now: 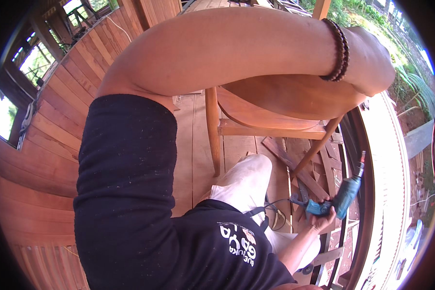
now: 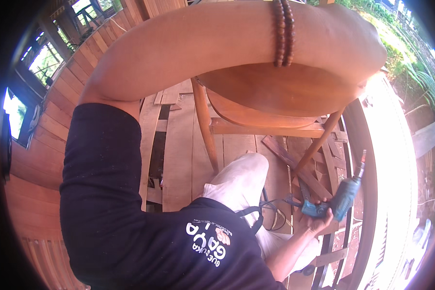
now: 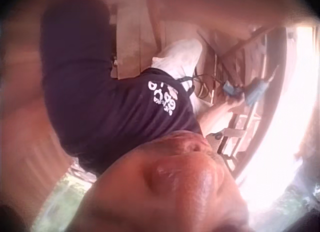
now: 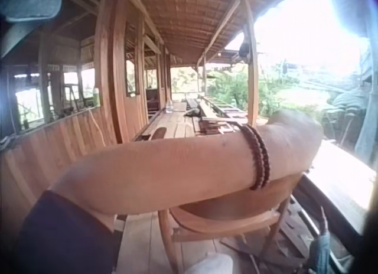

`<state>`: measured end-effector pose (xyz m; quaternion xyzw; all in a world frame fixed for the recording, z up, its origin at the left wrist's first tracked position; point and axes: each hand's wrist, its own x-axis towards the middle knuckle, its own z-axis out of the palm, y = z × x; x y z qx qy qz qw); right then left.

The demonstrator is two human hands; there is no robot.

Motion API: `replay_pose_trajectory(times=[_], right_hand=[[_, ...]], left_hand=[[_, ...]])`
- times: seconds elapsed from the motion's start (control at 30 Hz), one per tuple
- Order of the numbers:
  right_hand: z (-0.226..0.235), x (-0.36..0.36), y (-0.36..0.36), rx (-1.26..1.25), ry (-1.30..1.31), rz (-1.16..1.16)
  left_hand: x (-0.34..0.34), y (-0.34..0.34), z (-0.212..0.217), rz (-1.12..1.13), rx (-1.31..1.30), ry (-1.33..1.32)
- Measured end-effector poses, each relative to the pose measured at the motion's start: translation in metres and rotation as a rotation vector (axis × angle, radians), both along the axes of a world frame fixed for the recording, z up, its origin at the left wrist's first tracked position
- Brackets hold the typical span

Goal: The person assembles a wooden chair by attaching the seat to the frame using a corded drill and an angle grinder. They position the seat, drill screws into the joints, and smooth the edges of the seat with the grinder.

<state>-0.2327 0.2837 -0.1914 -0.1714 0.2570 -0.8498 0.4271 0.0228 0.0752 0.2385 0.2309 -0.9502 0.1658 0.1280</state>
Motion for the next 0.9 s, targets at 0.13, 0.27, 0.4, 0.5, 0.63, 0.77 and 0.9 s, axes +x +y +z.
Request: replay_pose_trajectory(times=[0.13,0.27,0.4,0.5,0.63,0.77,0.9], right_hand=[[-0.064,-0.018,-0.018,0.193,-0.057,-0.006],[-0.101,-0.008,-0.017,0.431,-0.242,0.095],[-0.137,-0.031,0.005,0.629,-0.326,-0.05],[-0.154,-0.032,0.006,0.7,-0.438,-0.068],[-0.172,-0.025,0.002,0.686,-0.526,-0.086],[-0.178,-0.006,0.001,0.704,-0.709,-0.128],[-0.204,-0.003,0.003,0.815,-0.7,-0.249]], left_hand=[[0.005,-0.012,0.003,-0.057,-0.043,0.021],[0.053,-0.007,0.005,-0.002,-0.032,0.029],[0.106,-0.002,-0.008,0.041,0.041,0.07],[0.14,-0.007,-0.027,0.069,-0.021,0.274],[0.162,0.001,-0.022,0.034,0.009,0.425],[0.156,-0.019,-0.04,-0.011,-0.117,0.472],[0.154,-0.024,-0.047,-0.007,-0.152,0.542]])
